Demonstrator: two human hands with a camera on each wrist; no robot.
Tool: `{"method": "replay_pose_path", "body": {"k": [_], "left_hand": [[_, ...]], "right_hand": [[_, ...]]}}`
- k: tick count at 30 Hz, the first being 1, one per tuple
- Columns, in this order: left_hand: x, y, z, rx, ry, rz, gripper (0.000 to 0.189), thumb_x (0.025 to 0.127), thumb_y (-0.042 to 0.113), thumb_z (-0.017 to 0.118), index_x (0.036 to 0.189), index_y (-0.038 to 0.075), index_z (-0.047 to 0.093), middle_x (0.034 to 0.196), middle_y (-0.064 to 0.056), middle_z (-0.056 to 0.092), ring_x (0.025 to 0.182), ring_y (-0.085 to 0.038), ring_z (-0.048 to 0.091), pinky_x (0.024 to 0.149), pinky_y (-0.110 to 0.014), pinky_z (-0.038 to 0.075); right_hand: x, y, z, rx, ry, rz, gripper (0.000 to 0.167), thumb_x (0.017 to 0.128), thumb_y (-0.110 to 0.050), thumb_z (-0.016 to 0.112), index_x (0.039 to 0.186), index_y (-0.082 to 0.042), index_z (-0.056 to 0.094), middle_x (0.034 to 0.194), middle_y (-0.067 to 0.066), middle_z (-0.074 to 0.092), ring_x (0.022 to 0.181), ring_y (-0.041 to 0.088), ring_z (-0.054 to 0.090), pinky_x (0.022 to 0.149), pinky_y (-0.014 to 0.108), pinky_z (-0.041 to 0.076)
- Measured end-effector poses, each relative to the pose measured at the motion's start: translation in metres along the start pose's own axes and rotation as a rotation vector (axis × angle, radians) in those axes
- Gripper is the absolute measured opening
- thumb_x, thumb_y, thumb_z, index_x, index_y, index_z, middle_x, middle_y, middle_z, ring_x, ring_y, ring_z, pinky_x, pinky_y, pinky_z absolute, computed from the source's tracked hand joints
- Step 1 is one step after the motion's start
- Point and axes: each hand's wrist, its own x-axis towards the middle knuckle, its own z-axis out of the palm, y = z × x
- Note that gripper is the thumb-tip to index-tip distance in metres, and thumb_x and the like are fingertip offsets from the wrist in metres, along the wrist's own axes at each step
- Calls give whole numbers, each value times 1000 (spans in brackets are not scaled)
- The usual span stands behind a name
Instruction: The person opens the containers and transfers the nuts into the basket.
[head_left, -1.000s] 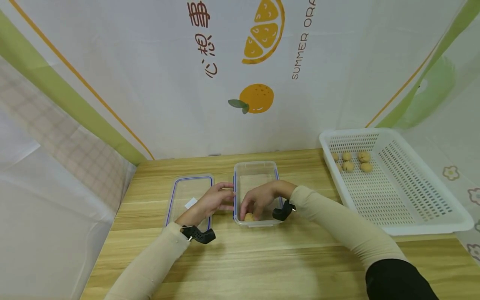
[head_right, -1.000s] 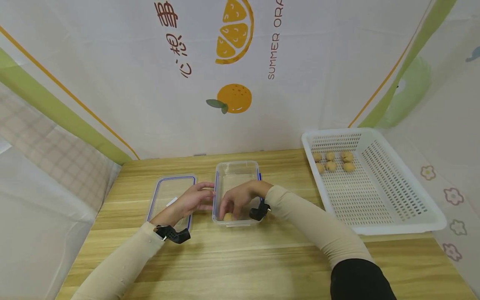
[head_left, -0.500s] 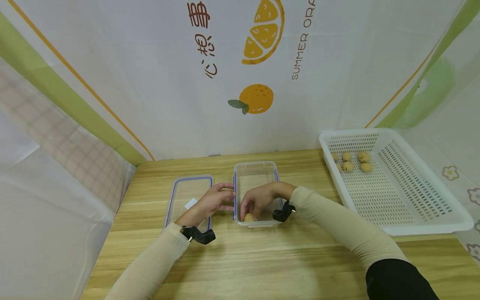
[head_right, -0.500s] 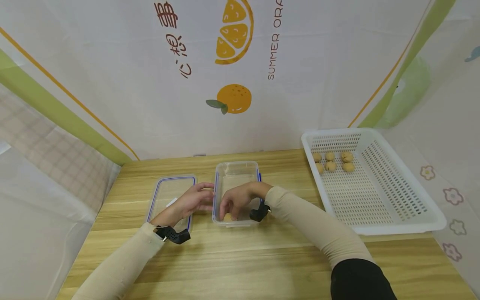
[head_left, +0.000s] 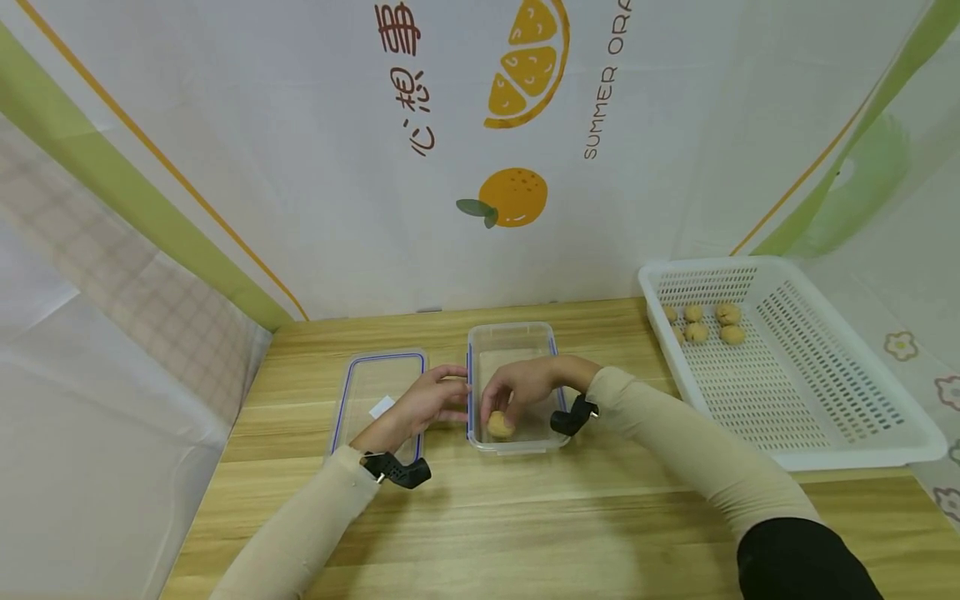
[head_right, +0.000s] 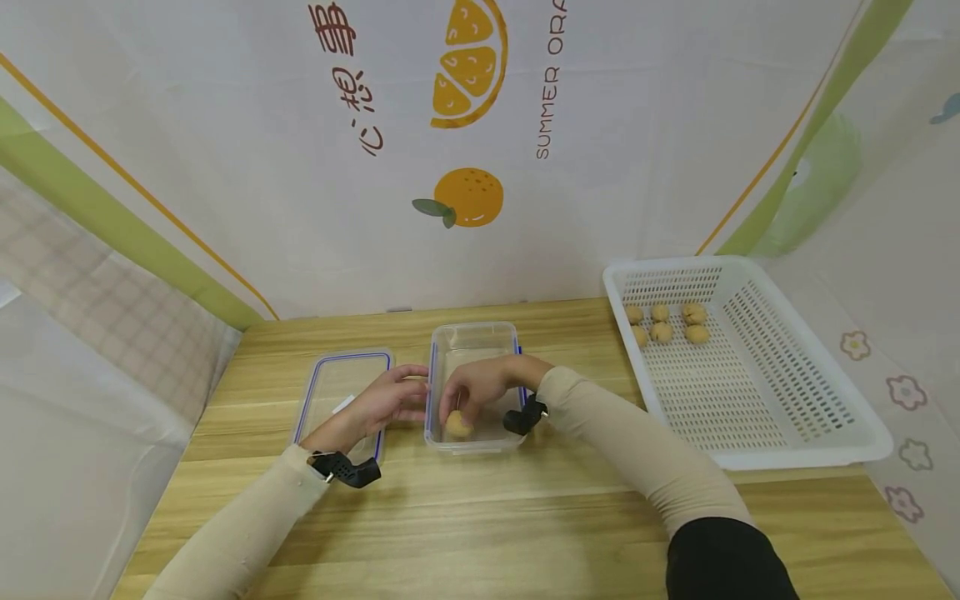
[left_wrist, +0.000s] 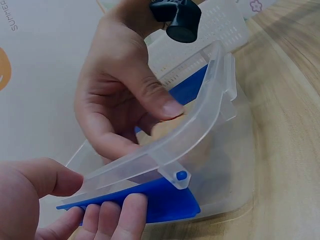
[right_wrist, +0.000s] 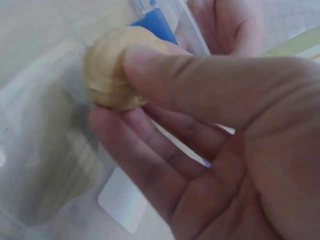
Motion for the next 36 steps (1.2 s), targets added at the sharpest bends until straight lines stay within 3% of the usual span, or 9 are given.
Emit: {"method": "replay_pose_path", "body": {"k": [4,11,22,28,36], "left_hand": [[1,0,0,4,2,-2,52,98,5,55,146,-8,39,112,-13,59,94,-18,63,82,-37,64],[2,-1,1,4,10,-7,52,98,6,55,146,-7,39,114,-15,59,97,-20,62,84,-39,64],[2,-3,0,-15,6,-9,52,98,5,56,145,-8,39,116,-18,59,92,-18,63,80,-35,65],[0,-3,0,-19,9,-21,51,98,4,56,146,-6,40,121,-21,57,93,-18,63,79,-35,65],[0,-2,0,-11,1,-3,52,98,4,56,146,-8,39,115,-16,57,92,-18,61,81,-36,65]], "right_hand": [[-6,1,-4,-12,78,-20,30,88,4,74,118,-1,71,112,-2,71,101,7,63,98,33,54],[-21,1,-8,59,181,-52,31,91,3,72,121,4,67,115,4,69,104,14,62,102,46,53],[-46,7,-10,72,455,-53,28,90,-1,75,118,-1,69,114,6,69,105,20,62,100,49,53],[-64,8,-12,80,514,-66,31,91,-2,75,121,2,68,120,11,67,108,24,62,101,49,53],[-98,0,-21,107,578,-74,33,90,1,75,122,4,66,123,17,66,110,29,62,98,42,55]]}}
